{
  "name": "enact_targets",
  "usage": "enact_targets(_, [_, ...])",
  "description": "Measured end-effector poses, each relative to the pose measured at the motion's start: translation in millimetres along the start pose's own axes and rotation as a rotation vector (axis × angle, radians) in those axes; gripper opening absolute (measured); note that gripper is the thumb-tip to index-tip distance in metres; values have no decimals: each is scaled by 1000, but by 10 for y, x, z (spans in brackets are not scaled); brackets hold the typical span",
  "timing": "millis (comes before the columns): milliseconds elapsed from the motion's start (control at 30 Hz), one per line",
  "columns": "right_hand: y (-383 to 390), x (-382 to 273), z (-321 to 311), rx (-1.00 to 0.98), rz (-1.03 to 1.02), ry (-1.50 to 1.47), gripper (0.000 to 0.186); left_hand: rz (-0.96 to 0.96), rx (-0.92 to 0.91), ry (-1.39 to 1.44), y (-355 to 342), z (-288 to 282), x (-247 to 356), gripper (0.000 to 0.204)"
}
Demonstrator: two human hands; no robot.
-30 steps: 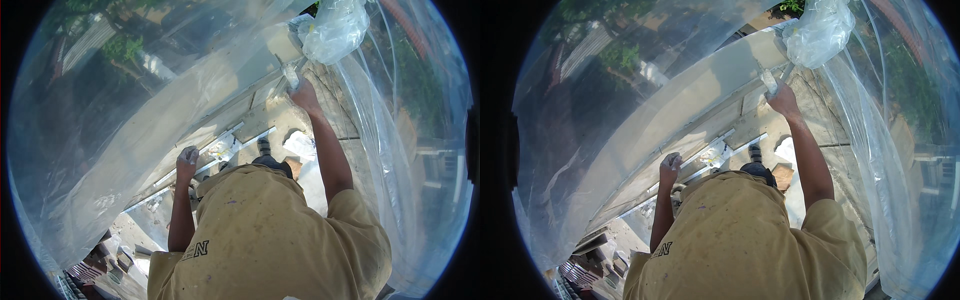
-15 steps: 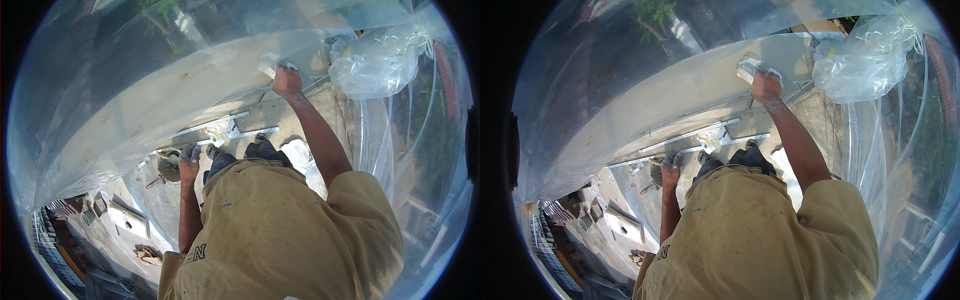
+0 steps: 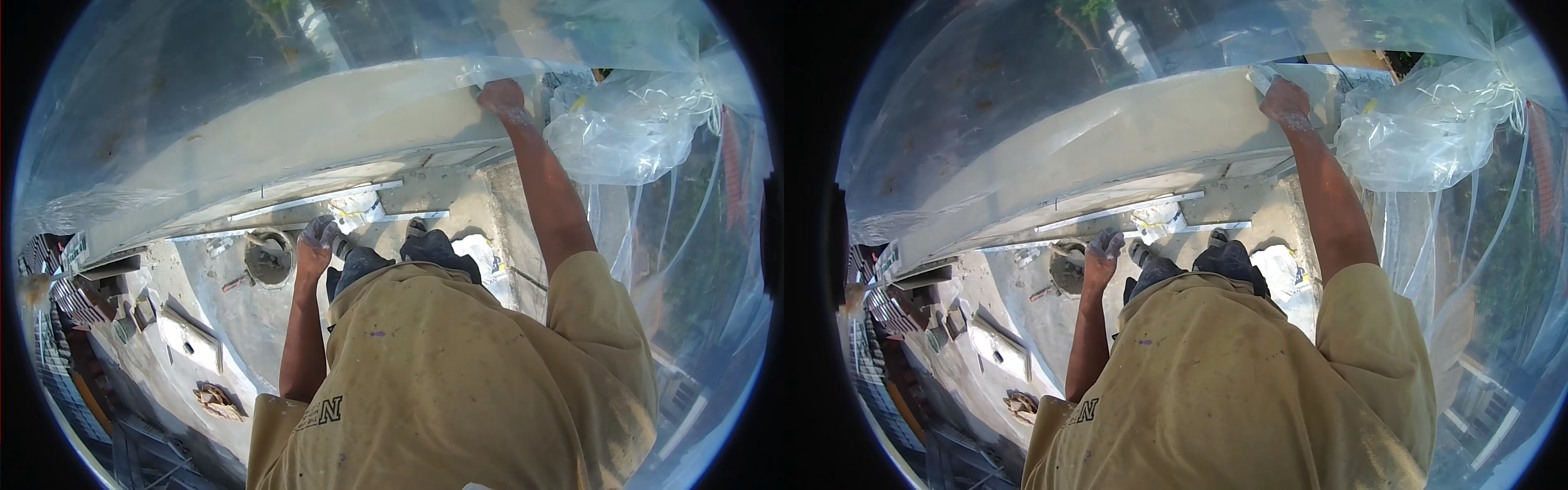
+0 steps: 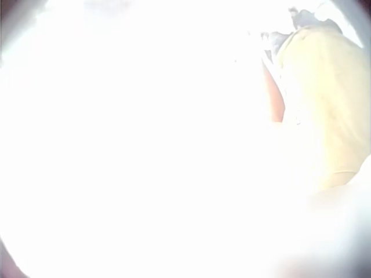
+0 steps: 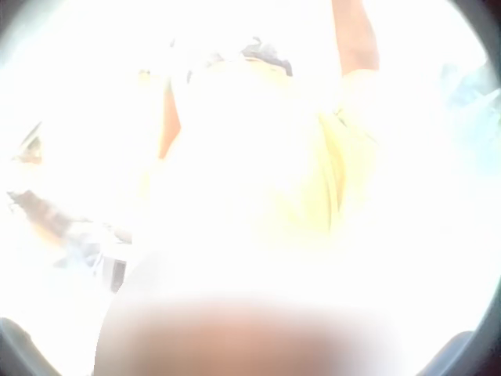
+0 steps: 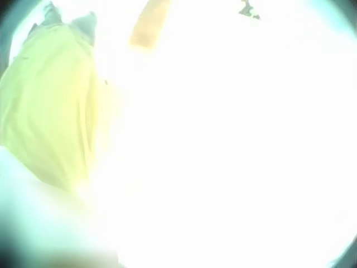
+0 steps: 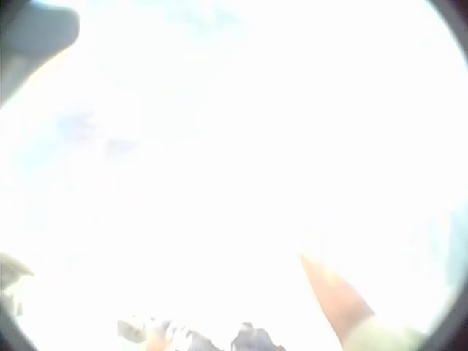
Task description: The person scoops mortar from a bucket onto a handheld board and applies and smooths it along the top of a concrete ledge using a trowel.
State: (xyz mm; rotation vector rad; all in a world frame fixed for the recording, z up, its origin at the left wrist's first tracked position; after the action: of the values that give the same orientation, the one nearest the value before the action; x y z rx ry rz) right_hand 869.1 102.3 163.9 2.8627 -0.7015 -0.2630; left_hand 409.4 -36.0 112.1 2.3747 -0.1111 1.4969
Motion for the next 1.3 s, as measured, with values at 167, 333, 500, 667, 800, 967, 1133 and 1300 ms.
enact_targets(167, [1396,-1115,252,-208,-499,67,52,-159,46,83,343,127,-986,38])
enact_targets(333, [1030,-614,-76,130,-475,-26,51,-612,206,380,872,49,-1503,31])
enact_targets(500, [218,-371,-246,83,-17,-79,43,-877,399,451,1488,-88,-1662,29])
enact_targets(667, [1306,-1586,550,-35,-616,45,40,-875,481,463,1745,-80,-1555,42])
enact_targets(800, [2244,-1843,437,-64,-1052,-109,43,-761,594,478,1793,-150,-1618,47])
enact_targets(967, [2578,-1940,371,-503,-754,-562,35,-583,516,466,1685,-391,-1328,42])
enact_targets(1133, [2937,-2331,698,-714,-289,-1073,43,-485,310,527,1687,-672,-1017,47])
enact_targets(1300, [3312,-3317,1132,-974,-178,-1458,44,-352,225,808,1910,-1056,-760,45])
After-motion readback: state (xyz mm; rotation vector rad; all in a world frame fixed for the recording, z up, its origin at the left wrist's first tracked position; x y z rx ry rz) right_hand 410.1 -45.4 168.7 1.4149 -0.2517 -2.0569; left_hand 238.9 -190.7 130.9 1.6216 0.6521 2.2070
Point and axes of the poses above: each hand's wrist, its own y-axis away from the middle knuckle, its own z-axis out of the palm, x = y × z, the point moved 1 cm from there along -y, towards the middle knuckle, and after that the axes turned 2 degrees about z, right-handed, at the moved point
